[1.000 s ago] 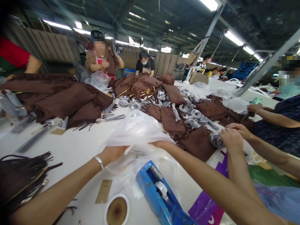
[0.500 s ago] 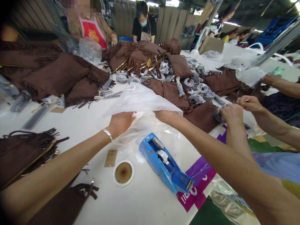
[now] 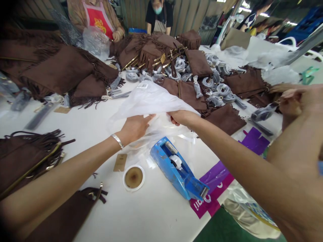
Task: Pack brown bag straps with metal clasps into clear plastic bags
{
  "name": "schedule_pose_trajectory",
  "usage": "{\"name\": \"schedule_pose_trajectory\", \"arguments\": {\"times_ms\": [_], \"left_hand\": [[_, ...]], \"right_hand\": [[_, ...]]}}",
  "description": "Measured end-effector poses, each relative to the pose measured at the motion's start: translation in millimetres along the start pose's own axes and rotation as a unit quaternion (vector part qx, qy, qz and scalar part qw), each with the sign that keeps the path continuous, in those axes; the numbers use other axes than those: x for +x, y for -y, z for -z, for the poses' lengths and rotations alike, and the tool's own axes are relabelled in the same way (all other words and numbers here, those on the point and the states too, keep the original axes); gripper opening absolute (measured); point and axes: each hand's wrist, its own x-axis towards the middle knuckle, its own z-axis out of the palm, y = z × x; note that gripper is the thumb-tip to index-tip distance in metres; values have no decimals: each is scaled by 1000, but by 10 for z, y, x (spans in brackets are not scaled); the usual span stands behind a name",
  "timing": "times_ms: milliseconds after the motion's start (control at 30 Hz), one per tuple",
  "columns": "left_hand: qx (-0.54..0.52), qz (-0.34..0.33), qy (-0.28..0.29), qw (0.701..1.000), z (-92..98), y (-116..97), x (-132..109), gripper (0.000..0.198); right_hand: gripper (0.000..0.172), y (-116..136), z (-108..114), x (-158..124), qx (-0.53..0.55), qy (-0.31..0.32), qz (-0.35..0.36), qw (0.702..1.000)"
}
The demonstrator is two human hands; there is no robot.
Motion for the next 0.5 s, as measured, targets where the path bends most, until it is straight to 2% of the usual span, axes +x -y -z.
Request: {"name": "schedule_pose_trajectory", "arguments": {"times_ms": [67, 133, 200, 267, 333, 400, 500], "left_hand": [[27, -53, -29, 998, -16, -52, -29, 53], [23, -93, -19, 995, -56, -82, -42, 52], [10, -105, -2, 994, -106, -90, -41, 47], [11, -112, -12, 994, -152, -90, -33, 46], [19, -118, -33, 992, -184, -99, -31, 45], [26, -114, -45, 992, -202, -124, -36, 42], [25, -95, -40, 994, -222, -174, -48, 43]], "right_hand": [[51, 45, -6, -72, 29, 6, -32, 999], [48, 81, -12, -116, 55, 10, -45, 997], [44, 117, -3, -161, 68, 8, -54, 996], [39, 162, 35, -246, 77, 15, -61, 995], [32, 210, 105, -389, 127, 44, -41, 990], [26, 239, 190, -568, 215, 95, 5, 972], [29, 190, 274, -794, 297, 129, 46, 945]]}}
